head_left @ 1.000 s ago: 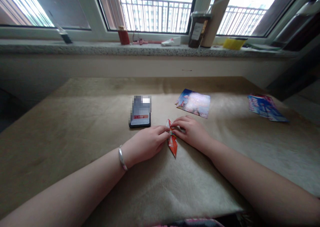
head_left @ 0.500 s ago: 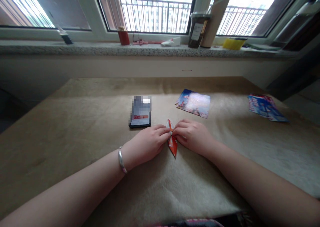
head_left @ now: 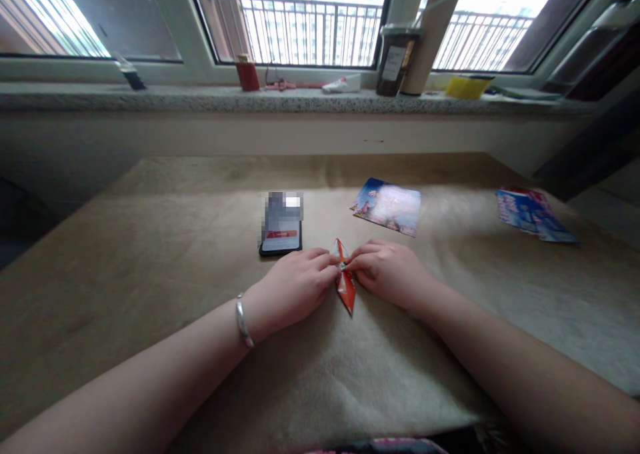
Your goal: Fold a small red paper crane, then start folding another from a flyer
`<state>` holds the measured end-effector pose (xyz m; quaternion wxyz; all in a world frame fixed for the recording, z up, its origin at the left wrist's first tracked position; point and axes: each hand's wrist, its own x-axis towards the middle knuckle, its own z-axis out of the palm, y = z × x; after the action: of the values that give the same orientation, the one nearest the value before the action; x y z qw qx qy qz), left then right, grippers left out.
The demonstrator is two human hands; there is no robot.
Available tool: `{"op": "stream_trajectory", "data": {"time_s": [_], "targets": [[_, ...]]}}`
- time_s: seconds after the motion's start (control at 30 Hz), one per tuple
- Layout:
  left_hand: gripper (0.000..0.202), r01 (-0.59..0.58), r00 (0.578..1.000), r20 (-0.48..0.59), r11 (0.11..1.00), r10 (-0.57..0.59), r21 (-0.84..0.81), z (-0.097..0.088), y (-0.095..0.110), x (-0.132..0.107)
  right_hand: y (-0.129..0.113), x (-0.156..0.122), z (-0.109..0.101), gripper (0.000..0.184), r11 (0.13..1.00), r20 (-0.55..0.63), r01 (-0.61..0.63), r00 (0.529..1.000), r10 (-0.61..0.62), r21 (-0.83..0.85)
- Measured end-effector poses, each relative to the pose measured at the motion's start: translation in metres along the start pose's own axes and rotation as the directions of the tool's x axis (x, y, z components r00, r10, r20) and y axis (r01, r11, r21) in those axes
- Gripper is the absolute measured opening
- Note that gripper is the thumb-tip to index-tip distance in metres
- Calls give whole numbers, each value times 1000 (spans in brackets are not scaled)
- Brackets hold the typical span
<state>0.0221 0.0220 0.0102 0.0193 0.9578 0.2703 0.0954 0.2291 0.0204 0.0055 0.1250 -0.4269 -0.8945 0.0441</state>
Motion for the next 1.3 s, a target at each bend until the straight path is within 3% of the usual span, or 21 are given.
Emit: {"op": "stream_trajectory", "data": {"time_s": [0.37,0.83,0.97,1.1,1.3], "targets": [[42,1,999,47,998,2,-61,-1,-9,-3,2,-1,1,22,1000,10,11,1000,-11,-1],[31,-15,1000,-13,1000,15,2,-1,-4,-2,-11,0,-2,18,989,46,28,999,-22,-142],[34,-26,1000,7,1000,26,-3,0,-6,-2,-4,-2,-1,16,999,42,-20,999,22,-45],[38,-40,999,21,999,40,-7,3,-11,-4,10,-3,6,16,987,-24,-23,999,27,157],[38,-64,996,-59,996,60,-55,7,-16,-5,13,0,11,14,955,-73,-75,992,100,287]]}}
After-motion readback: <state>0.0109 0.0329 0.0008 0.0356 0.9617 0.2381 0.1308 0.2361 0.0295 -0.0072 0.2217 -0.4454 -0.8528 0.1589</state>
